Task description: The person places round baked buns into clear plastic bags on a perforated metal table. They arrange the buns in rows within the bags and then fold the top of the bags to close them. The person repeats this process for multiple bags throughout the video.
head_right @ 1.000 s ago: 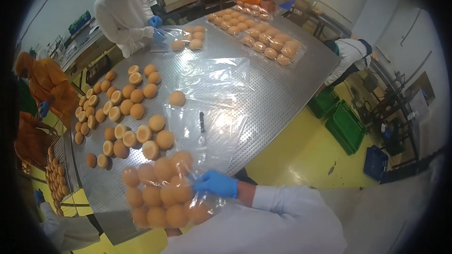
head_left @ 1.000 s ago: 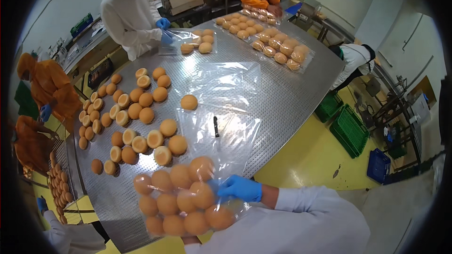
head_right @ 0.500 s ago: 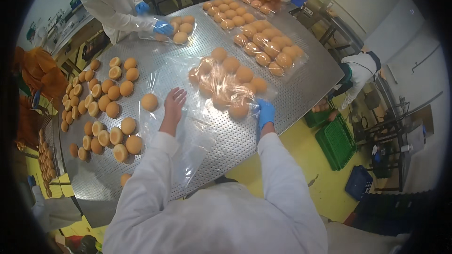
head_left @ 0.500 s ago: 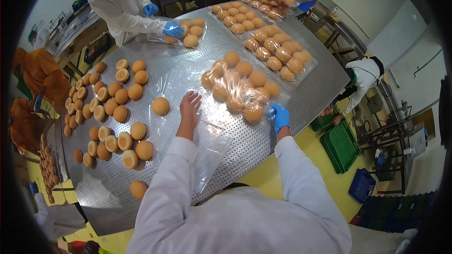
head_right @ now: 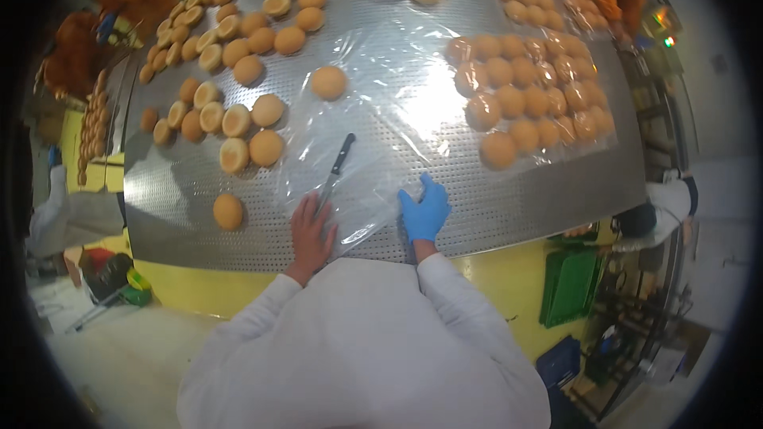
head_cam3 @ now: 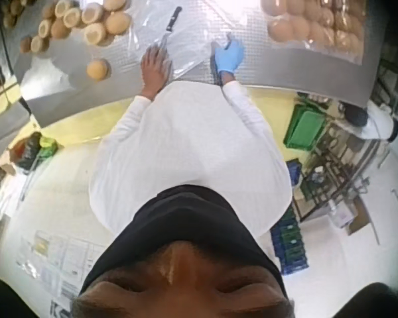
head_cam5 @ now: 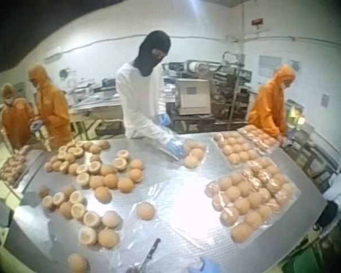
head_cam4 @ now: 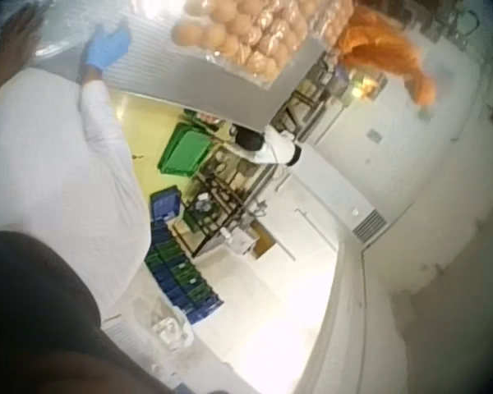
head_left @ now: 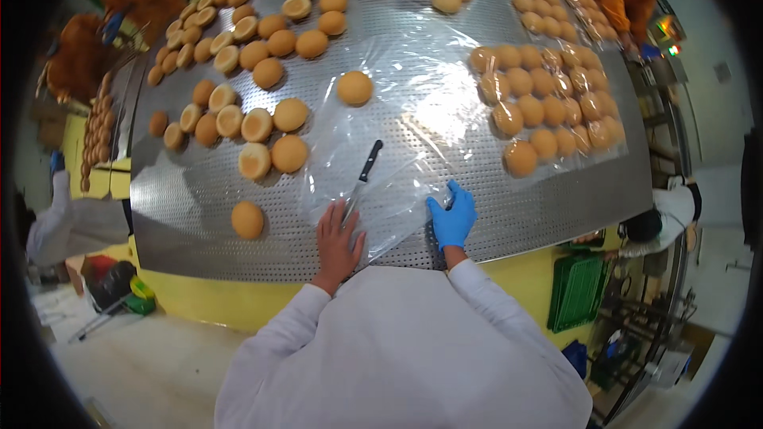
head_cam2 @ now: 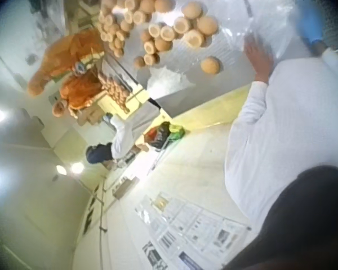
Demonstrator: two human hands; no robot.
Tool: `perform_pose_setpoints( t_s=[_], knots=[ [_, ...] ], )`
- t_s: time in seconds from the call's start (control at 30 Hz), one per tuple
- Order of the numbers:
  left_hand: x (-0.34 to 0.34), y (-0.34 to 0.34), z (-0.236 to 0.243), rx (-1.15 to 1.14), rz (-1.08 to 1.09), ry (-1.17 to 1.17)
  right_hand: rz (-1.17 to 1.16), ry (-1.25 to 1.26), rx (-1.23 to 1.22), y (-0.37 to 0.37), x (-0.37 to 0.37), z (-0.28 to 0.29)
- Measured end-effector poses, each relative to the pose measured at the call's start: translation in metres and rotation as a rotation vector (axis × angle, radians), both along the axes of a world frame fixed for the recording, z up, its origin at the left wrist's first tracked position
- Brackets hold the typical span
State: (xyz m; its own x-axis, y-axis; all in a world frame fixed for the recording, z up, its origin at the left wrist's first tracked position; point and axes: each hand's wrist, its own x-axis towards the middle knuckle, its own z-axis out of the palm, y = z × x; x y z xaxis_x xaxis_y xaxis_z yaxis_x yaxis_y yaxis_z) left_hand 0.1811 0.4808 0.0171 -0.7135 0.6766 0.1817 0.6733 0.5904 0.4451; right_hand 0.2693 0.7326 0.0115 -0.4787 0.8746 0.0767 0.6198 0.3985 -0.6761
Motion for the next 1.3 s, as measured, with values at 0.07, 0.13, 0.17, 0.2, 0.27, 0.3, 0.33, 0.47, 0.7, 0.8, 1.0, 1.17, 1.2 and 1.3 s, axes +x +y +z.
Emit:
perform_pose_setpoints(
  t_s=[0.07, 0.13, 0.17, 0.2, 0.27, 0.3, 0.33, 0.47, 0.7, 0.8, 1.0, 1.17, 1.2, 1.3],
  knots=[
    [-0.005, 0.003, -0.006, 0.004, 0.015, 0.049, 0.109, -0.198, -0.235, 0.013, -0.011, -0.009],
    [-0.012, 0.009, -0.01, -0.01, 0.01, 0.081, 0.16, -0.063, -0.217, 0.032, -0.007, -0.02],
    [-0.015, 0.013, -0.008, 0.005, 0.022, 0.075, 0.188, 0.002, -0.203, 0.042, -0.005, -0.023],
    [-0.015, 0.017, -0.004, 0.017, 0.033, 0.067, 0.183, 0.098, -0.082, 0.051, -0.003, -0.018],
    [-0.019, 0.024, -0.002, 0.032, 0.054, 0.071, 0.162, 0.293, 0.16, 0.07, 0.005, 0.001],
    [-0.021, 0.028, -0.004, 0.036, 0.065, 0.082, 0.121, 0.379, 0.154, 0.079, 0.007, 0.017],
    [-0.023, 0.033, -0.006, 0.041, 0.074, 0.093, 0.078, 0.467, 0.15, 0.09, 0.01, 0.037],
    [-0.032, 0.048, -0.014, -0.032, 0.134, 0.038, -0.021, 0.647, 0.041, 0.132, 0.035, 0.138],
    [-0.033, 0.061, 0.073, 0.479, -0.105, -0.784, 0.477, 0.42, -0.223, 0.045, 0.004, 0.26],
    [-0.035, 0.033, 0.087, 0.793, -0.293, -1.266, 0.975, 0.187, -0.727, -0.035, -0.04, 0.265],
    [-0.036, -0.094, 0.043, 0.942, -0.047, -1.394, 1.737, -0.05, -1.384, -0.193, -0.086, 0.239],
    [-0.07, -0.311, -0.008, 1.238, 0.436, -1.38, 1.61, -0.009, -1.449, -0.273, -0.139, 0.244],
    [-0.09, -0.358, -0.014, 1.287, 0.515, -1.3, 1.541, 0.068, -1.415, -0.285, -0.147, 0.239],
    [-0.152, -0.467, -0.027, 1.376, 0.638, -1.056, 1.139, 0.282, -1.11, -0.332, -0.18, 0.208]
  ],
)
